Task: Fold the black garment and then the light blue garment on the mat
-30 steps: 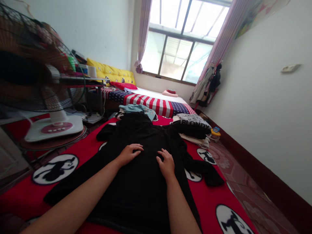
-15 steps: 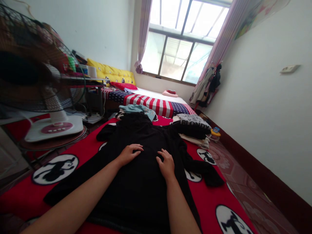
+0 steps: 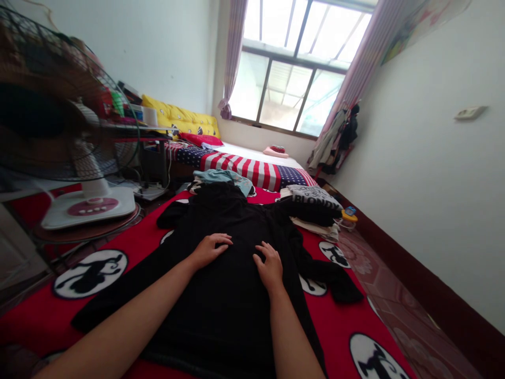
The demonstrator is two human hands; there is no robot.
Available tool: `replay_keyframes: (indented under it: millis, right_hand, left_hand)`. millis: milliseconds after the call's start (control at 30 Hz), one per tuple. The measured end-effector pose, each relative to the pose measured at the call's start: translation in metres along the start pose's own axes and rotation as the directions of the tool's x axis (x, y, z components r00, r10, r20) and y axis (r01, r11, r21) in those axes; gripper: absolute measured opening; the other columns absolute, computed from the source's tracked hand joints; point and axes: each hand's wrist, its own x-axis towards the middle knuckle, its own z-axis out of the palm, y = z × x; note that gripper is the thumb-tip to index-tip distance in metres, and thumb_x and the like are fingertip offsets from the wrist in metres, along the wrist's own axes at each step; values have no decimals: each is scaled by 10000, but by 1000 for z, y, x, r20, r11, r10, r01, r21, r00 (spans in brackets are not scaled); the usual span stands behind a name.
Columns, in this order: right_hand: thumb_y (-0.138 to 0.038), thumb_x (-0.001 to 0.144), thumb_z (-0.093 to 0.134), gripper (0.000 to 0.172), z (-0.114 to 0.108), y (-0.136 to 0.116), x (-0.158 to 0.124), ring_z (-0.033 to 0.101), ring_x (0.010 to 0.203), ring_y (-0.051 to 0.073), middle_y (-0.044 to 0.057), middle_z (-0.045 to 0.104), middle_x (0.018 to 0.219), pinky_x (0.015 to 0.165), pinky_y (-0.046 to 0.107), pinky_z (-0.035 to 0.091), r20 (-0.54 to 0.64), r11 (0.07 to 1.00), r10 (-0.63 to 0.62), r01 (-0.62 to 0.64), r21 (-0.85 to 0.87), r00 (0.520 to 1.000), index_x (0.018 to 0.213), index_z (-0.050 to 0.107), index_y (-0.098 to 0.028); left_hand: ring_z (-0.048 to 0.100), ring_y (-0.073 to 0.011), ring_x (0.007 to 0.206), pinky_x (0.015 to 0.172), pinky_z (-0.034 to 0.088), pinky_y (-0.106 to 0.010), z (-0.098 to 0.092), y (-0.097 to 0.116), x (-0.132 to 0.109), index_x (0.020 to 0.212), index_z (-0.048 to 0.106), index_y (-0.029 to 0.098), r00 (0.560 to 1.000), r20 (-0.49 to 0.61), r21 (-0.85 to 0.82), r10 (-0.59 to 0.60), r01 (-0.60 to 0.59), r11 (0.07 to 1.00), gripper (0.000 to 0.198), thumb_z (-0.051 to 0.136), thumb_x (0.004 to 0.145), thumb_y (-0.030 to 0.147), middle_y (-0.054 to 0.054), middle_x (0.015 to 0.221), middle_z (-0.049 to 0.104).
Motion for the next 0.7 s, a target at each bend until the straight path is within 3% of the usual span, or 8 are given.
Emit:
replay_keyframes:
  millis: [700]
  right_hand:
    - [-316,808,553,328,0,2,0,443,1282,244,79,558,1315,1079,441,326,19,1000,1,0,-7,1000,1098,666,-212]
  left_hand:
    - [569,-203,1136,1037,400,-346,0,0,0,930,736,261,1000,6,2,6,-6,1000,213,583,790,212,-17,1132,677]
